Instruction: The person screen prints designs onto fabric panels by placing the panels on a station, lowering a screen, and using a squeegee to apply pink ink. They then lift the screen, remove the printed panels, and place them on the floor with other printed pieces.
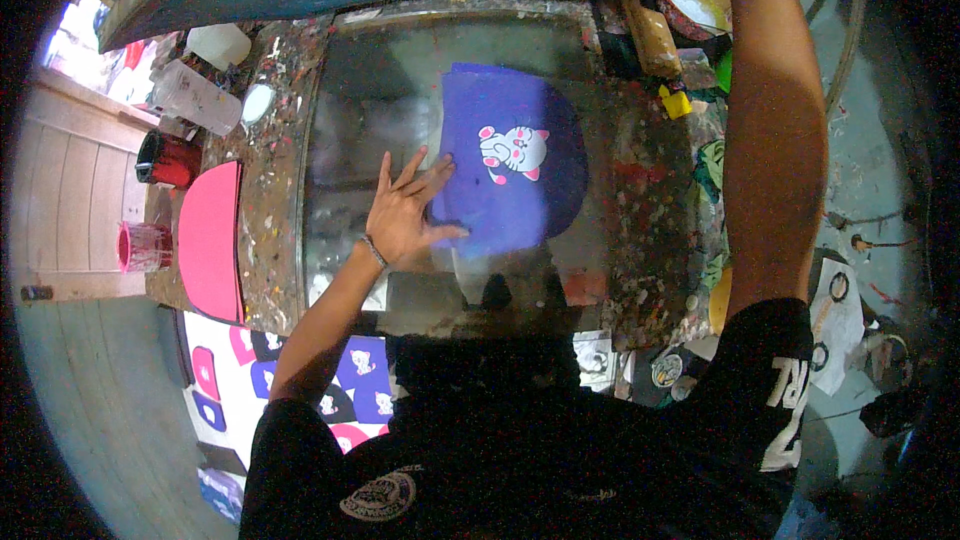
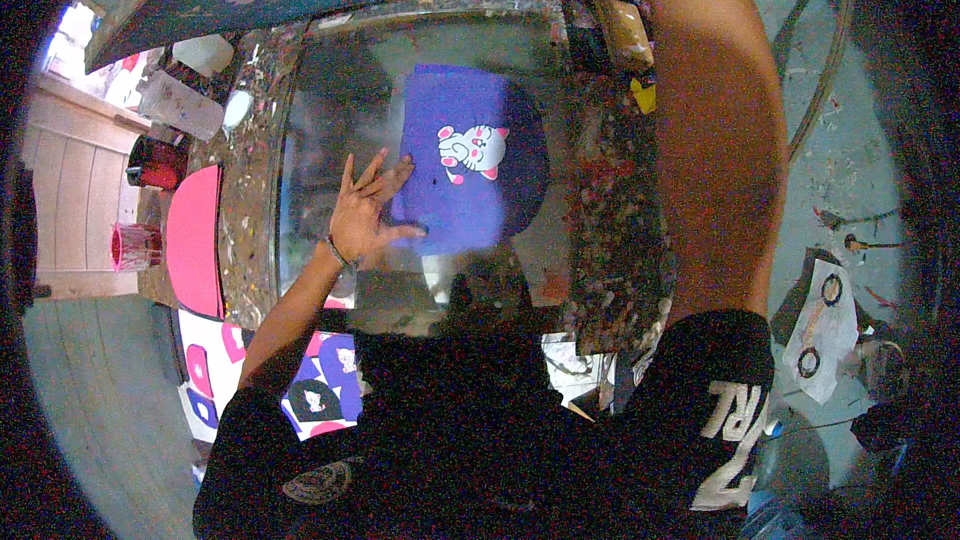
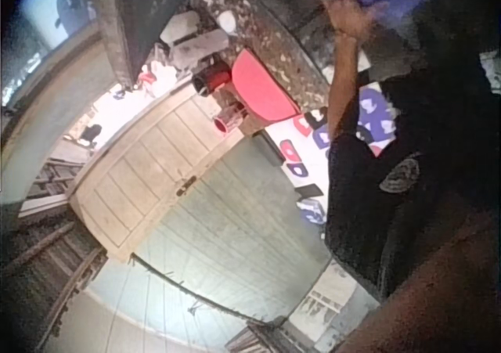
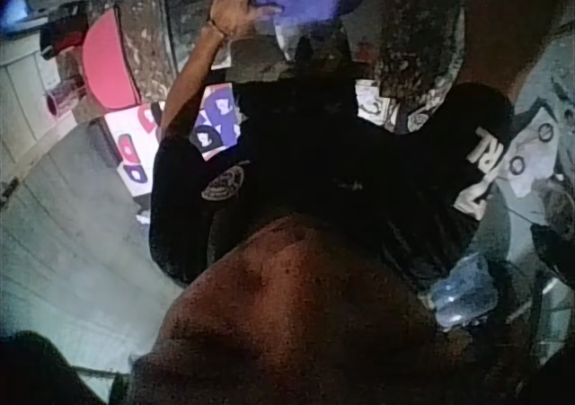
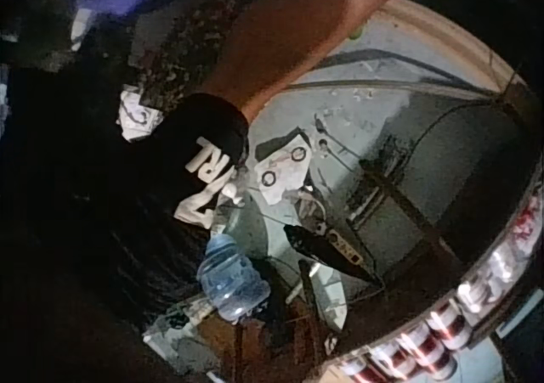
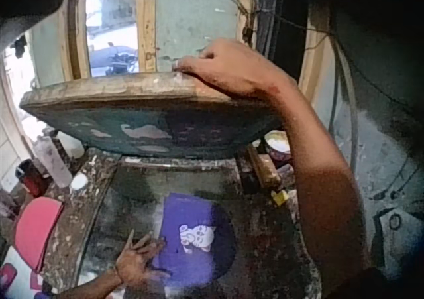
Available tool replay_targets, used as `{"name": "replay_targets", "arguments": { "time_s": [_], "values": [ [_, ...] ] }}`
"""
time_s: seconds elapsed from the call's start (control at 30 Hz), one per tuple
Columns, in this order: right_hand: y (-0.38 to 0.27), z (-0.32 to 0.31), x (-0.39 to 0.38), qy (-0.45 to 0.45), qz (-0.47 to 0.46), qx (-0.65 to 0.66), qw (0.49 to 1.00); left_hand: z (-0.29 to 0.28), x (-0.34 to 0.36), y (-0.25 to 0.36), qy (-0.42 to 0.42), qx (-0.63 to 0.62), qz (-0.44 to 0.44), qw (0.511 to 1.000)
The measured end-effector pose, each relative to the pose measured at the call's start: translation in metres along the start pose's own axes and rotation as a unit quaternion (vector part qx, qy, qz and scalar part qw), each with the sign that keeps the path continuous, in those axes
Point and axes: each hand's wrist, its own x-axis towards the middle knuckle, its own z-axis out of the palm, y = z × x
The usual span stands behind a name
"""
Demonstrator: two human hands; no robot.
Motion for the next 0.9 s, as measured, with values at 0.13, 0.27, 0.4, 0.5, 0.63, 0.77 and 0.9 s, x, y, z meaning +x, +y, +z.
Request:
{"name": "replay_targets", "arguments": {
  "time_s": [0.13,0.27,0.4,0.5,0.63,0.77,0.9],
  "values": [
    [0.005,0.005,0.001,0.009,0.015,0.014,1.0,0.002,0.0,-0.002,-0.002,0.005,0.005,1.0],
    [0.007,0.004,0.003,0.003,0.005,-0.007,1.0,0.001,0.0,-0.003,-0.029,-0.016,-0.013,0.999],
    [0.013,0.009,0.006,0.019,-0.008,-0.006,1.0,0.002,0.001,-0.002,-0.015,-0.007,-0.007,1.0],
    [0.021,0.011,0.008,0.028,-0.034,0.008,0.999,0.002,0.002,-0.002,-0.018,-0.001,-0.001,1.0],
    [0.002,-0.001,0.001,-0.011,0.011,-0.008,1.0,-0.001,0.001,-0.002,-0.045,0.0,-0.004,0.999],
    [0.003,-0.002,0.001,-0.024,0.013,-0.012,1.0,0.001,0.005,0.001,-0.022,0.004,0.013,1.0],
    [-0.005,0.0,-0.004,-0.002,0.004,0.009,1.0,0.028,0.074,0.097,0.088,-0.057,0.029,0.994]
  ]
}}
